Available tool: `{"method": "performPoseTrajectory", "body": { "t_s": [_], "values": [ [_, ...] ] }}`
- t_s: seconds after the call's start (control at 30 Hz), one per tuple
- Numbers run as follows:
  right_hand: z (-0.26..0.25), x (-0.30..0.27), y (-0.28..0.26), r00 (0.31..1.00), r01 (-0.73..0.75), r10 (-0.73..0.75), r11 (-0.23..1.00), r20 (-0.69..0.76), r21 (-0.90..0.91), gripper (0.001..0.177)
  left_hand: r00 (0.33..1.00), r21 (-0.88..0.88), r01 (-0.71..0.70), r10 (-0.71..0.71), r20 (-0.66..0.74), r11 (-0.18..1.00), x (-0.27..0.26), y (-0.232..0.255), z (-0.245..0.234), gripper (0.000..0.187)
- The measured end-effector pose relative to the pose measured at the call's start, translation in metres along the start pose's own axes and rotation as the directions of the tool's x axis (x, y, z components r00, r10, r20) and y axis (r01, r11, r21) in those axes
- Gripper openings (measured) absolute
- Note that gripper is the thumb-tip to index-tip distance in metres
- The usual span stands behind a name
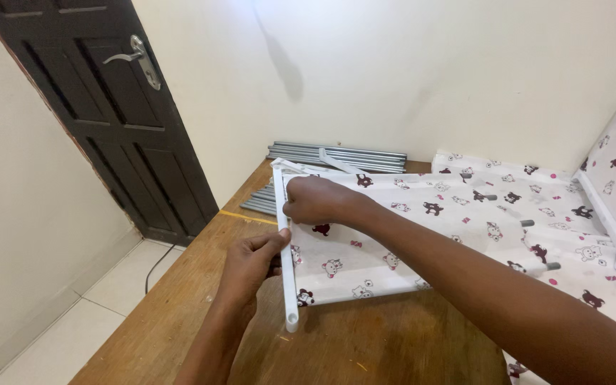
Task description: The person assembles a small fabric-covered frame by inserting metal rods into white plastic connectors and attaching a patterned fabric panel. They repeat the process to build a second identical frame on a wooden table.
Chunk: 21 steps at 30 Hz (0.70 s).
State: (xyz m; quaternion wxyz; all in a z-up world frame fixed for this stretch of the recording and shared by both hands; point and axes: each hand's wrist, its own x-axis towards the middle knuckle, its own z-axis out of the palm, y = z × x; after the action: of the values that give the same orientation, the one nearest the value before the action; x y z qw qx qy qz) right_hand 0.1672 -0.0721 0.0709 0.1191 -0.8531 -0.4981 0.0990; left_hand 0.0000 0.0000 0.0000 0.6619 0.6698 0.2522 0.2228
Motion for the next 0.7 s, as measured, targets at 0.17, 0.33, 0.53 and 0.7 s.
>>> {"method": "performPoseTrajectory", "body": {
  "t_s": [0.17, 0.33, 0.53, 0.7],
  "values": [
    [-0.006, -0.031, 0.014, 0.984, 0.137, -0.093, 0.938, -0.149, 0.319, 0.028, 0.993, 0.016, 0.105, -0.103, -0.059, 0.994, 0.008, -0.017, -0.027, 0.046],
    [-0.037, -0.064, 0.118, 0.872, -0.06, 0.077, 0.997, -0.483, 0.051, 0.024, 0.98, 0.041, 0.182, -0.178, -0.09, 0.982, 0.018, -0.033, -0.094, 0.052],
    [-0.023, -0.119, 0.235, 0.894, -0.18, 0.335, 0.876, -0.299, 0.447, 0.034, 0.915, 0.097, 0.397, -0.384, -0.127, 0.913, 0.023, -0.056, -0.142, 0.058],
    [0.013, -0.129, 0.258, 0.892, -0.344, 0.45, 0.744, -0.05, 0.573, 0.041, 0.915, 0.1, 0.403, -0.396, -0.083, 0.91, 0.014, -0.068, -0.138, 0.051]
  ]
}}
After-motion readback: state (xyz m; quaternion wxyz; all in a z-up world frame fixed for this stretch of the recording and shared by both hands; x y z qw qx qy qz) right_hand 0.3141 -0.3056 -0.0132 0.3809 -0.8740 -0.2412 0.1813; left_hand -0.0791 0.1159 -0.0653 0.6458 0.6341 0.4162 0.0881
